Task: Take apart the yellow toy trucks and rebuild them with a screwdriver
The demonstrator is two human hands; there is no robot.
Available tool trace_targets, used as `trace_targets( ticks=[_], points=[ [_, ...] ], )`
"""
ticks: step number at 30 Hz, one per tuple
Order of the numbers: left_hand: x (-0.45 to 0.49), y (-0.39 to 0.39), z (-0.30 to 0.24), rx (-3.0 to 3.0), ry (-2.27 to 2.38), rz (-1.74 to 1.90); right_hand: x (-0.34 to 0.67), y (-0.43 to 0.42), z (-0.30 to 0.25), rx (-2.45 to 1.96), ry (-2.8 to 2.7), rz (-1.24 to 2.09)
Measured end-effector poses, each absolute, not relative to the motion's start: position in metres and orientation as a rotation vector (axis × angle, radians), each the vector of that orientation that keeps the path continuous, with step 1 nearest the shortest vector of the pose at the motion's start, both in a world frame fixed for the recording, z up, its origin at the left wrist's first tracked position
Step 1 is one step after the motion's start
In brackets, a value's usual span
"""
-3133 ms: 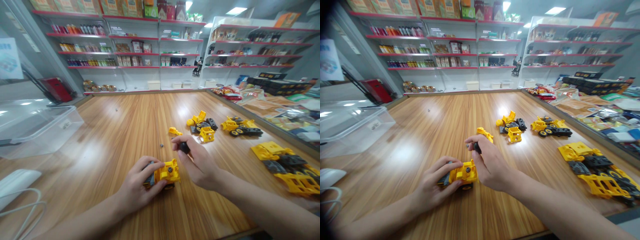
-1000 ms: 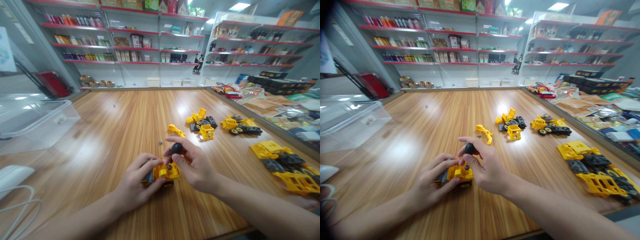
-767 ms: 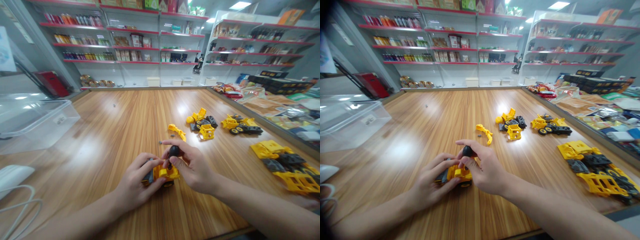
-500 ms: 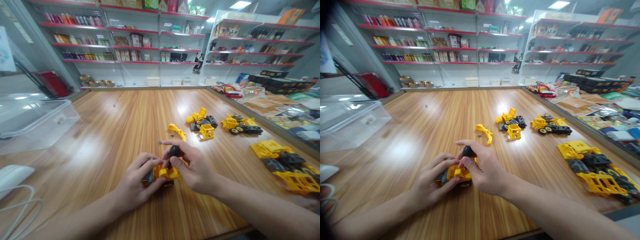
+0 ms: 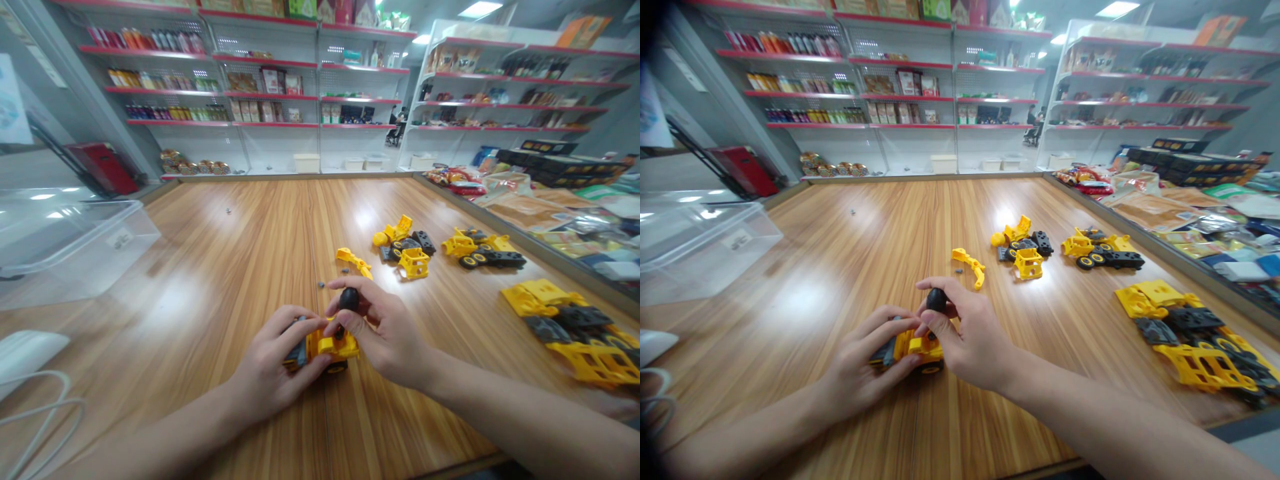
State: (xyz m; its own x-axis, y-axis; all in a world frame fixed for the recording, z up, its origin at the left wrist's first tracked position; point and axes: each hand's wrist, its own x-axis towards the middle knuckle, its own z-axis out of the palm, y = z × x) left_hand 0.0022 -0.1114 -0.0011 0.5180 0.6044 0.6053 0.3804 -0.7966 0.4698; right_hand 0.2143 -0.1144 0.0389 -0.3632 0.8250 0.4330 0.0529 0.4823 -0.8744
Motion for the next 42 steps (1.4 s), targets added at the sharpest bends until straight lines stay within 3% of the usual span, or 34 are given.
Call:
trace_targets(
  ticks=[33, 42],
  points=[
    [0.0025, -0.1126, 0.0017, 2.495, 0.832, 1.151, 0.22, -0.1164, 0.0435, -0.838, -1.87, 0.768],
    [0.0026, -0.1126, -0.0006, 2.493, 0.857, 1.132, 0.2173, -0.1139, 0.0455, -0.744, -1.892, 0.549]
  ],
)
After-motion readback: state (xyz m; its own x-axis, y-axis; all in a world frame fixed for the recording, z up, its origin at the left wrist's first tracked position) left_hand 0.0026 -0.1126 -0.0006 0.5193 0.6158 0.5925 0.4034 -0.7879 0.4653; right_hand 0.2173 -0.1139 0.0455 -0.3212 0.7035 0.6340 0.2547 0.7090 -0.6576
